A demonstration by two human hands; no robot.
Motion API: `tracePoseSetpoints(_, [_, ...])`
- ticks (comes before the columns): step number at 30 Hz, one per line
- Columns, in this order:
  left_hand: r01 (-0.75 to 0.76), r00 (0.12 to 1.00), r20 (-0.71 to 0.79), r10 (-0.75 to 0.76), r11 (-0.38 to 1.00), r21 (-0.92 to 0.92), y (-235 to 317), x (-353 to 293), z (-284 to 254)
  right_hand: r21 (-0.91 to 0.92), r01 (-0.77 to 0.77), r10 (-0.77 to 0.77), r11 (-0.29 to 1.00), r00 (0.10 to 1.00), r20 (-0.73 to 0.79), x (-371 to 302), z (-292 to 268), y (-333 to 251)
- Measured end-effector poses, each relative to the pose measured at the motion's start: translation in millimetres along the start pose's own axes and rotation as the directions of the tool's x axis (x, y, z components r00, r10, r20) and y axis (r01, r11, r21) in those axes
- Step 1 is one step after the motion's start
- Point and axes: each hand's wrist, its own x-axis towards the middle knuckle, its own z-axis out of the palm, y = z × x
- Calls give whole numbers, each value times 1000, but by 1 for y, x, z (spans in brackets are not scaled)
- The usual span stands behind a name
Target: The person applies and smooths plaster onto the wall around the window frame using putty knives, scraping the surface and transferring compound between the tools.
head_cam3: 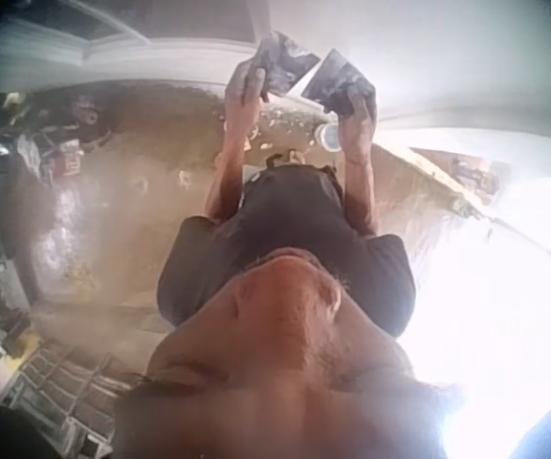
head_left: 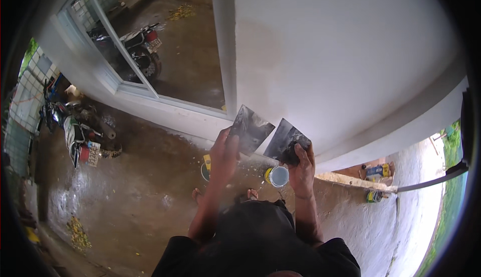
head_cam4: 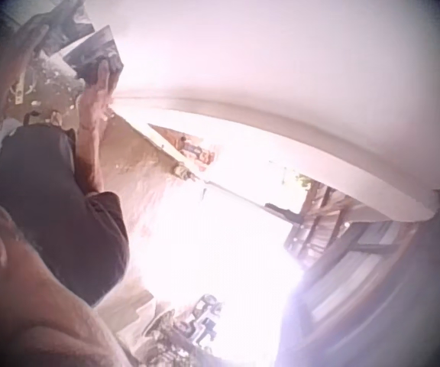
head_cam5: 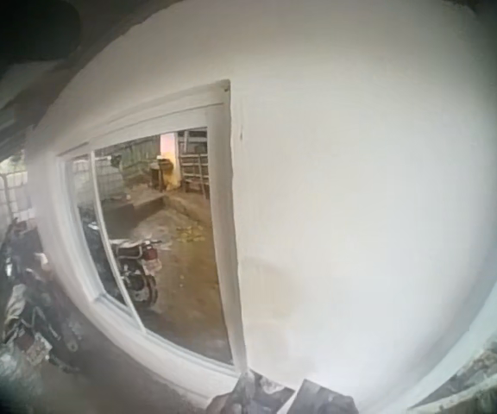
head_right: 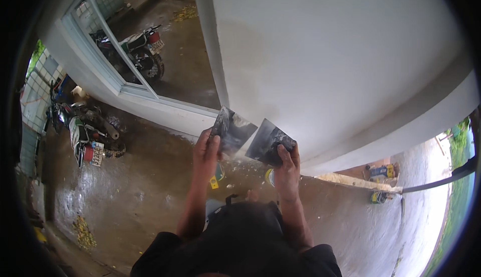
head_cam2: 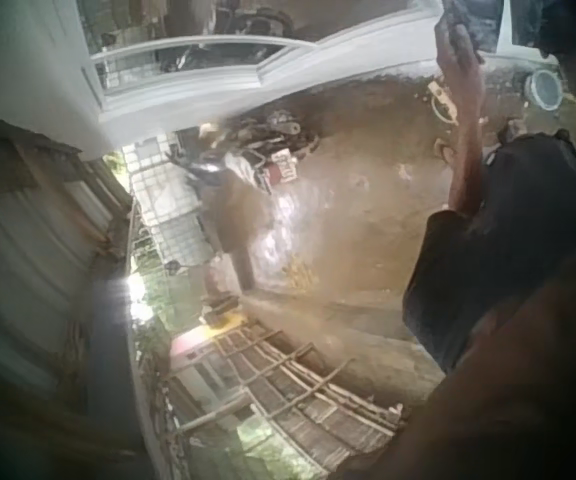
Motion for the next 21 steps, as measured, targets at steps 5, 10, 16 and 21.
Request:
tracePoseSetpoints(5, [15, 1000, 26, -17, 996, 89, -7, -5, 23, -72, 5, -9, 997, 998, -67, 2, -26, 29])
tracePoseSetpoints(10, [-269, 962, 148, 229, 889, 371, -23, -23, 28, 105, -131, 133, 986, 991, -12, 9, -20, 23])
tracePoseSetpoints(16, [-206, 975, 195, 109, 777, 594, -18, -40, -6, 38, -3, 0, 999, 996, 92, 55, 24, -40])
tracePoseSetpoints(21, [-194, 981, 123, 152, 828, 526, -35, -37, -33, -309, 858, -714, 410, 513, 477, 97, 121, -176])
